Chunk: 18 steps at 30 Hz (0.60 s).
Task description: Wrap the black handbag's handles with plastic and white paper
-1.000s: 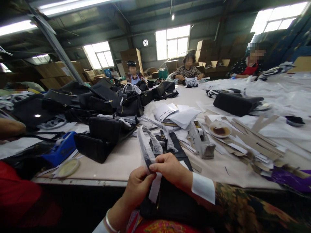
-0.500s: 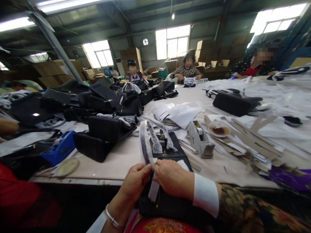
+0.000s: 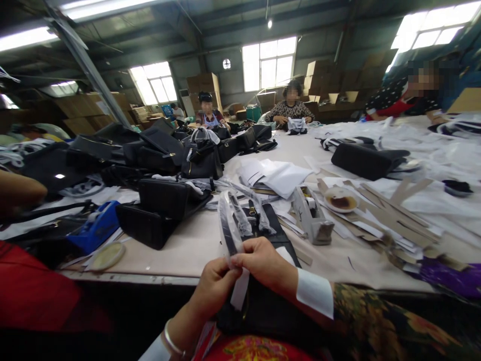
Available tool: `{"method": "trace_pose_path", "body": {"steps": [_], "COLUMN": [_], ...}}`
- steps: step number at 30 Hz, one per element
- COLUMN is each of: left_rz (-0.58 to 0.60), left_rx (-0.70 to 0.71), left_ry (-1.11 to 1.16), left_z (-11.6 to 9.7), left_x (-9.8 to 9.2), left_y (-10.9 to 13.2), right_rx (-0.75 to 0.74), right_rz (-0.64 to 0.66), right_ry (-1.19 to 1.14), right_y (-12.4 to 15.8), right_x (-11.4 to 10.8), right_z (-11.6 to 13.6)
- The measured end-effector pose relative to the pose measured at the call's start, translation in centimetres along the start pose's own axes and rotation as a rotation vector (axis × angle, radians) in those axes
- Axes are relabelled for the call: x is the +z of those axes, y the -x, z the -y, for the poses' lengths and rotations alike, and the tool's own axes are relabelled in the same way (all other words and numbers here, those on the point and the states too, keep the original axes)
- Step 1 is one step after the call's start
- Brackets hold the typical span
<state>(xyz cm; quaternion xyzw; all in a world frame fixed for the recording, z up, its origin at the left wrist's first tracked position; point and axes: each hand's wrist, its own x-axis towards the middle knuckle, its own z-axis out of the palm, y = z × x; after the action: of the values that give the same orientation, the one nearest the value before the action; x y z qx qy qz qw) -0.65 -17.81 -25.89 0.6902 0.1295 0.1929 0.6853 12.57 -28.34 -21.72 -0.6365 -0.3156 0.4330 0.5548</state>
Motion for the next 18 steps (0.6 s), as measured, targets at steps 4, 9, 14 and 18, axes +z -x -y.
{"method": "trace_pose_path", "body": {"steps": [4,9,14,18], "left_rz": [-0.015,-0.196,-0.249,-0.166], "left_rx": [-0.300,-0.284,-0.200,0.036], "left_ry": [0.571,0.474,0.312,-0.051], "left_z": [-1.1,-0.5,-0.4,-1.1], "left_x": [-0.8,0.8,1.2,0.8], "left_y": [-0.5,-0.7,-0.4,0.2], "right_rx": [-0.376,-0.561,-0.414,-0.002], "right_rz": [0.038,0.036,0.161,0.251], "right_ry": [0.564,0.979,0.764,0.147], "right_y": [0.3,0.6,0.6,0.3], "right_x": [-0.9,-0.5,-1.6,-2.6], "right_z": [-0.3,-1.3,0.2,1.4]}}
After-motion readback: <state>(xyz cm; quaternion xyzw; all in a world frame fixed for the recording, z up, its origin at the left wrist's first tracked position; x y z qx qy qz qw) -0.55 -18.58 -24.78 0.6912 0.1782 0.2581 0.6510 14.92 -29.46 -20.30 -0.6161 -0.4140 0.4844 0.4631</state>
